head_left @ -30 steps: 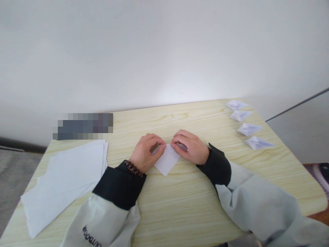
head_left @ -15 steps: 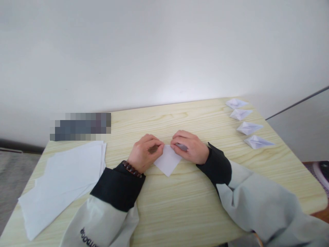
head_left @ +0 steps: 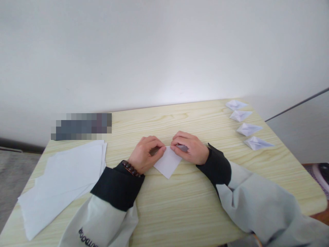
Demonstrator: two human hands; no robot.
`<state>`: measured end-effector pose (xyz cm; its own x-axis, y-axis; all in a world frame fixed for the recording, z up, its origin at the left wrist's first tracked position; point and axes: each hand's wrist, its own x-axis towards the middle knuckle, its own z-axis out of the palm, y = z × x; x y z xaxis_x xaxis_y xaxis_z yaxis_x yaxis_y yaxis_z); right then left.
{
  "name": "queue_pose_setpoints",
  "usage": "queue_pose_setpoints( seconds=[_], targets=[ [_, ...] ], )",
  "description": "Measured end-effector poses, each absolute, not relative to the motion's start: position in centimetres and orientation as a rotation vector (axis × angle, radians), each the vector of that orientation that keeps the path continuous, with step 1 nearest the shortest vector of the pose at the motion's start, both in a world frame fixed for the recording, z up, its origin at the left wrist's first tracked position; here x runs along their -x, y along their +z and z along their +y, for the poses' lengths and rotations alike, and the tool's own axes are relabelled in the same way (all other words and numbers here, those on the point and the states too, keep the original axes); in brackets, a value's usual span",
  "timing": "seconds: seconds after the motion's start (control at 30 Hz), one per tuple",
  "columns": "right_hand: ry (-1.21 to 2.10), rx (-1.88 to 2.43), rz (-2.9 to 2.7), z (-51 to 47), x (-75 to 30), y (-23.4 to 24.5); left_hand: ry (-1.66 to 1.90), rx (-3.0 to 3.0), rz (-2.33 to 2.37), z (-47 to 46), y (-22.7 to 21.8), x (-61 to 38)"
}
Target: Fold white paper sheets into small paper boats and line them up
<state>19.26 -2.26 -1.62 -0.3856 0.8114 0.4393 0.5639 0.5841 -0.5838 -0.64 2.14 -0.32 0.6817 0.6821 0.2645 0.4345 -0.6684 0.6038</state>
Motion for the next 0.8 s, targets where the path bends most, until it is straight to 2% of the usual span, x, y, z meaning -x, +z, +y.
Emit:
queue_pose_setpoints(
  seconds=[0.3,0.8],
  targets=[
    [0.578,1.070,-2.097,-2.0,-20.2,-1.3,0.715,-2.163,0.989,2.1,0.3,0.8],
    [0.534,1.106,-2.180,-2.0,-20.3,-1.1,0.693,-2.174,0.940,2.0,0.2,0.8]
  ],
)
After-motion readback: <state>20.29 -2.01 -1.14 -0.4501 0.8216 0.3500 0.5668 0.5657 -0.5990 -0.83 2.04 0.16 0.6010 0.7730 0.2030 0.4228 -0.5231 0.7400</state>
